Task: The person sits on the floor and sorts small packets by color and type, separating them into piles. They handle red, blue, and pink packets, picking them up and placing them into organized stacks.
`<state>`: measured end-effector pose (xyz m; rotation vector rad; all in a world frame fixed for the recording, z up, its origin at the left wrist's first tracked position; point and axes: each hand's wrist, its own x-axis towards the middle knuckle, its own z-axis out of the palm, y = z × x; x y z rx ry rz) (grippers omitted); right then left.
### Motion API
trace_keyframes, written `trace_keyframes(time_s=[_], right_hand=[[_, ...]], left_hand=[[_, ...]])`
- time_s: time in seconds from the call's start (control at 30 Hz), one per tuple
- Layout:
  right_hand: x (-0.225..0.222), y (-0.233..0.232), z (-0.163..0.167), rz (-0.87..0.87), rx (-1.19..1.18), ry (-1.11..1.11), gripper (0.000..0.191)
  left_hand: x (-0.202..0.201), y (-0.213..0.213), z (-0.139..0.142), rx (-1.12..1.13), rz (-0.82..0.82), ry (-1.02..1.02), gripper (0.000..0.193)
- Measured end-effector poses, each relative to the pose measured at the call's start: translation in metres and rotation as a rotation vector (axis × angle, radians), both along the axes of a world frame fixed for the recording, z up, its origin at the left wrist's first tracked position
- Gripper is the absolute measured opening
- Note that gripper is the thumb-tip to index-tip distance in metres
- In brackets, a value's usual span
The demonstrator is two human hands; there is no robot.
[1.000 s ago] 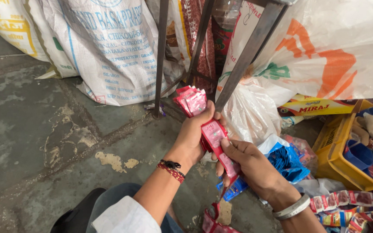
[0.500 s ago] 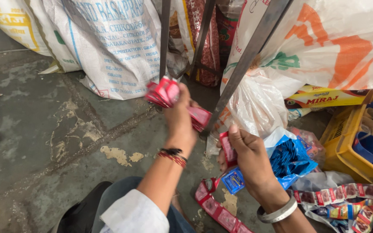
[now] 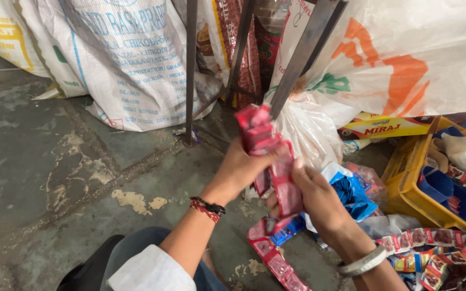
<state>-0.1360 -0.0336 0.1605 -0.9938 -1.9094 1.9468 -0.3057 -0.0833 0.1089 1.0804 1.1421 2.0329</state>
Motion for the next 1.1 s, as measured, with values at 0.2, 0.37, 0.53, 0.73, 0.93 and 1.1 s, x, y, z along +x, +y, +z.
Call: trace_keyframes(time_s=[0.2, 0.37, 0.53, 0.73, 0.93, 1.1], right_hand=[[0.001, -0.005, -0.011, 0.055, -0.045, 0.024, 0.044], [-0.002, -0.001, -0.012, 0.084, -0.058, 0.045, 0.043], [-0.001, 0.001, -0.014, 0.137, -0.17, 0.164, 0.039], [0.001, 0.0, -0.02, 0.198, -0.174, 0.137, 0.042], [-0.006, -0.005, -0.02, 0.135, -0.127, 0.163, 0.044], [-0.019, -0.017, -0.021, 0.024, -0.058, 0.169, 0.044]], left_hand=[[-0.005, -0.007, 0.003, -0.03, -0.06, -0.123, 0.056], [0.014, -0.006, 0.007, -0.053, -0.126, -0.058, 0.045], [0.011, -0.012, 0.011, -0.212, -0.126, -0.222, 0.032], [0.003, -0.007, 0.005, -0.027, -0.286, -0.636, 0.022], [0.004, 0.001, -0.004, 0.136, -0.321, -0.941, 0.028], [0.004, 0.007, -0.002, 0.065, -0.009, -0.876, 0.02]])
